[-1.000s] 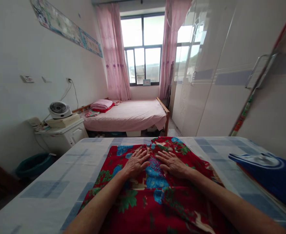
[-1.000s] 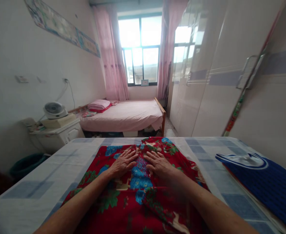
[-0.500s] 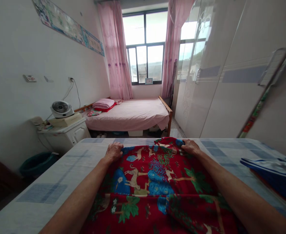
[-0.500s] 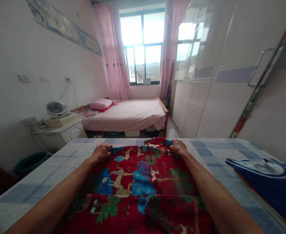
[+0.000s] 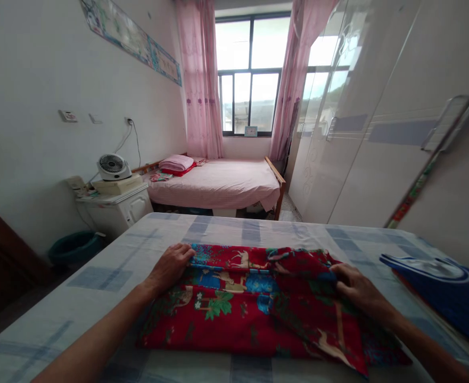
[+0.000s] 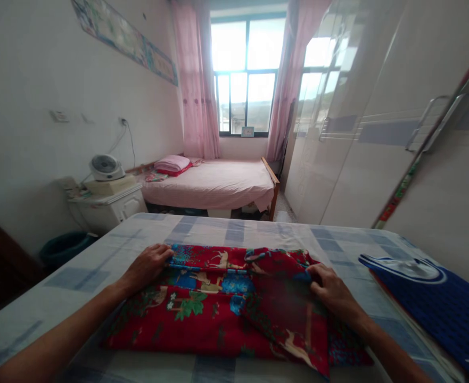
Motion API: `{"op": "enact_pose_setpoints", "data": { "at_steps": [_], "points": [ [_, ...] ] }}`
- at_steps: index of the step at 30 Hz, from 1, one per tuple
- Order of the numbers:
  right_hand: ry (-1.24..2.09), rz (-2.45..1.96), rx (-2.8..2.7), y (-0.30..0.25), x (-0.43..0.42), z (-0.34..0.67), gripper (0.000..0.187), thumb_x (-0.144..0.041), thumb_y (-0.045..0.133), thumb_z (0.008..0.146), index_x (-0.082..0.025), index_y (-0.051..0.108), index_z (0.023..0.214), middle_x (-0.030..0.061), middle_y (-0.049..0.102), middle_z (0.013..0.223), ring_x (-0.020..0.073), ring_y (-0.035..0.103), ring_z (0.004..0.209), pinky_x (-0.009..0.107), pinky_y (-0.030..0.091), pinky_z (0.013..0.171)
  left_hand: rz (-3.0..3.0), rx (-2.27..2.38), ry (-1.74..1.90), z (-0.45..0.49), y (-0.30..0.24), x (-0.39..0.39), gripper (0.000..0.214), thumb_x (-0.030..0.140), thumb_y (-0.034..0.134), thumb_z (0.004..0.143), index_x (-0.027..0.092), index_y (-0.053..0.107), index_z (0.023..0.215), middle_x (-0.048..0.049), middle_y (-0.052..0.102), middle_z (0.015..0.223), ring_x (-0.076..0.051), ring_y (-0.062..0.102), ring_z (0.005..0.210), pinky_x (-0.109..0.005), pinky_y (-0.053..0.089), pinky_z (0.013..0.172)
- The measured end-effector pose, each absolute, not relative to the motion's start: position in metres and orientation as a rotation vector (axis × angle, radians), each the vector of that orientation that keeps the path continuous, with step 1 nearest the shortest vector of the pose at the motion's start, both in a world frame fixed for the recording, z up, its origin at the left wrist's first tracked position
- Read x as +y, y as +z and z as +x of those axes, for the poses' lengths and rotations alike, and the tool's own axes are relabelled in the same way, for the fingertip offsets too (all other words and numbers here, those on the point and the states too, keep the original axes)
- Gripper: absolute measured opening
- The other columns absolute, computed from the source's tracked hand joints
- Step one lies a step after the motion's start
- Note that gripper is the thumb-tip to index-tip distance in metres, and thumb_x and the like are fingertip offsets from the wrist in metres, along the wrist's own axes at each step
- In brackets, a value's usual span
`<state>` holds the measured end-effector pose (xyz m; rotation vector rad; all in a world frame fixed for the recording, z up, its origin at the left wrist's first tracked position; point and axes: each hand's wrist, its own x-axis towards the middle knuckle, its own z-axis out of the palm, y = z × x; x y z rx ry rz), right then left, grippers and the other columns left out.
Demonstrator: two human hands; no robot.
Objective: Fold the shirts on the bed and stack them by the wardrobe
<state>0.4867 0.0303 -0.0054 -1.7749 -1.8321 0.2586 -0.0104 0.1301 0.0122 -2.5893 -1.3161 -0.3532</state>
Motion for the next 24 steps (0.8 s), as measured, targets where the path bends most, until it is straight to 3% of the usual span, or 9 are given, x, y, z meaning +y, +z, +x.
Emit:
{"op": "enact_pose_setpoints", "data": {
  "at_steps": [3,5,11,20,24],
  "points": [
    [0.202,-1.816,-1.784,-0.015,0.024,0.481,0.045,-0.029,0.045,0.064,-0.022,0.065,0.103,0.0075,0.064,0.110,0.0265,0.055,0.106,0.041,0.042,0.093,-2.633,-1.377,-0.340,-0.015,0.008,0.127,0.039,0.000,0.043,0.069,0.020,0.060,0.098,-0.0069,0.061,0.105,-0.021,0.053,0.100,-0.033,0.041,0.090],
    [0.155,-1.840,-1.777,-0.017,0.026,0.478,0.050,-0.032,0.047,0.064,-0.023,0.063,0.111,0.0079,0.061,0.117,0.0284,0.051,0.112,0.044,0.039,0.096,-2.645,-1.392,-0.293,-0.016,0.011,0.125,0.038,0.002,0.044,0.072,0.020,0.061,0.100,-0.0068,0.062,0.102,-0.021,0.054,0.098,-0.033,0.042,0.089],
    [0.057,-1.760,-1.837,-0.009,0.029,0.473,0.027,-0.037,0.047,0.072,-0.023,0.066,0.086,0.0091,0.065,0.105,0.0279,0.056,0.106,0.043,0.042,0.092,-2.610,-1.276,-0.221,-0.018,0.025,0.113,0.022,0.008,0.046,0.081,0.019,0.064,0.089,-0.0071,0.061,0.092,-0.021,0.054,0.090,-0.032,0.043,0.083],
    [-0.164,-1.652,-1.952,0.013,-0.003,0.457,0.023,-0.028,0.049,0.075,-0.023,0.064,0.092,0.0077,0.066,0.103,0.0270,0.056,0.107,0.044,0.041,0.092,-2.618,-1.250,-0.317,-0.027,0.020,0.101,0.023,0.008,0.047,0.083,0.020,0.065,0.092,-0.0062,0.060,0.093,-0.021,0.054,0.091,-0.032,0.045,0.082],
    [-0.103,-1.663,-1.993,0.006,-0.008,0.459,0.022,-0.025,0.048,0.074,-0.022,0.063,0.090,0.0074,0.067,0.099,0.0254,0.058,0.103,0.040,0.044,0.090,-2.640,-1.261,-0.299,-0.030,0.020,0.090,0.026,0.009,0.045,0.085,0.022,0.065,0.095,-0.0056,0.061,0.094,-0.020,0.055,0.090,-0.031,0.045,0.081]
  ]
}}
